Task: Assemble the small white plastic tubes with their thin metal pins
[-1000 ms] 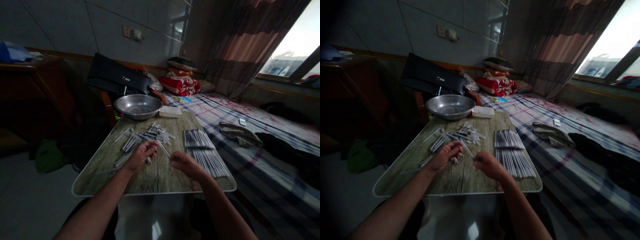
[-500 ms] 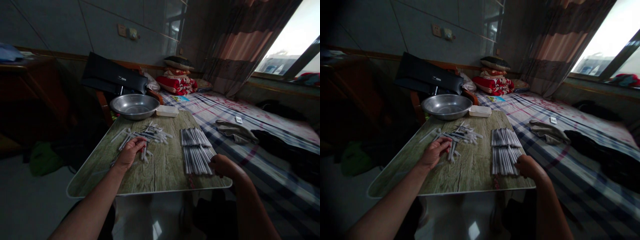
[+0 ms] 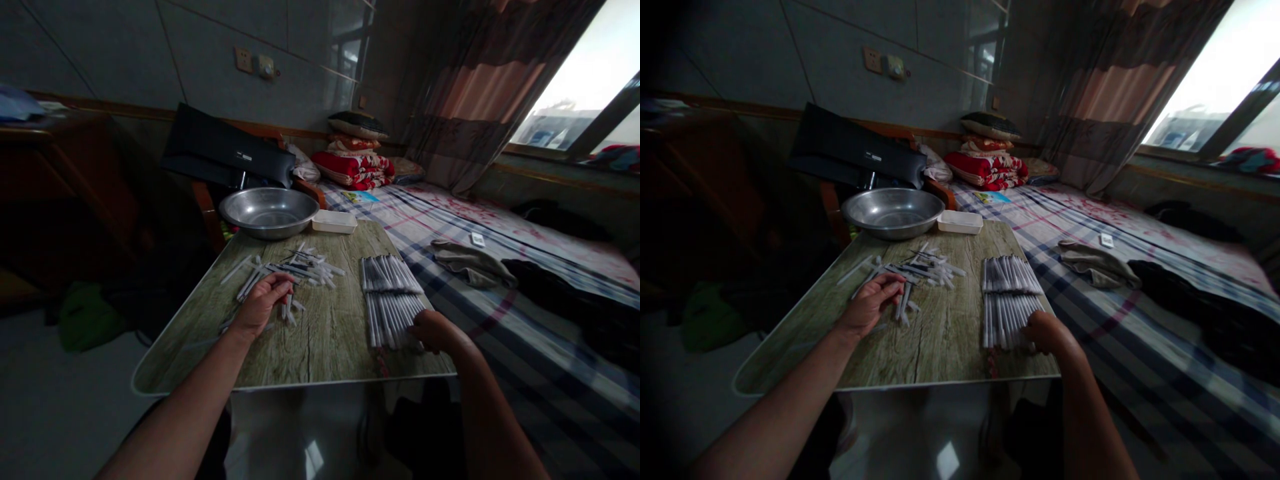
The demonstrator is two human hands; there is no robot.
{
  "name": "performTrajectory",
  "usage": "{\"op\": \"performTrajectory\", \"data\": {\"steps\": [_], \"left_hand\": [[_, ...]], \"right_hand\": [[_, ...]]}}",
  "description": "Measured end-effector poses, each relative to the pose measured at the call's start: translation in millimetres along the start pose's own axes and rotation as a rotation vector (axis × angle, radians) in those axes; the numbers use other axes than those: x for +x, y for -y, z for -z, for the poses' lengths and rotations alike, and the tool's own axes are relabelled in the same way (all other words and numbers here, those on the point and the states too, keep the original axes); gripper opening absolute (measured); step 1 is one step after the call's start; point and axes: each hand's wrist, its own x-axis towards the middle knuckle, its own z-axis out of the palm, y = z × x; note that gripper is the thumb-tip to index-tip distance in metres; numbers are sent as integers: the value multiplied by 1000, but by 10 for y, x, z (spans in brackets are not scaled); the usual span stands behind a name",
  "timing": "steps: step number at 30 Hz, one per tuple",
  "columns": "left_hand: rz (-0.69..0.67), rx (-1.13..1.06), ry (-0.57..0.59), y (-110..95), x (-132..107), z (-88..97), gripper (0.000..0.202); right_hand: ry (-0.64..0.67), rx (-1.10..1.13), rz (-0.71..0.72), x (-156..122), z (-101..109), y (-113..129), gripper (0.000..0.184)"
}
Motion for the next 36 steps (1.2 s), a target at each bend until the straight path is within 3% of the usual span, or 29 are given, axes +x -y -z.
{"op": "performTrajectory", "data": {"steps": [7, 15, 20, 24, 27, 30, 33, 36], "left_hand": [[-13, -14, -35, -68, 4, 28, 20], [-67, -26, -100, -93, 54, 178, 22], [-129, -23, -295, -230, 114, 366, 24], [-180, 33, -461, -326, 171, 529, 26], [-209, 137, -530, -355, 206, 649, 27], [-218, 292, -560, -350, 244, 797, 26], [-230, 590, -574, -324, 280, 980, 25], [-223, 1027, -525, -286, 298, 1150, 26]], "right_hand": [[-122, -91, 50, 95, -37, -42, 29], [-87, -199, 60, 34, 44, 26, 24], [-82, -161, 77, -27, 77, 96, 19], [-262, -209, 165, -64, 121, 175, 24], [-408, -182, 273, -95, 127, 349, 23], [-456, -83, 423, -123, 50, 665, 20], [-389, -13, 551, -136, -102, 1022, 19], [-307, 34, 649, -126, -272, 1297, 18]]}}
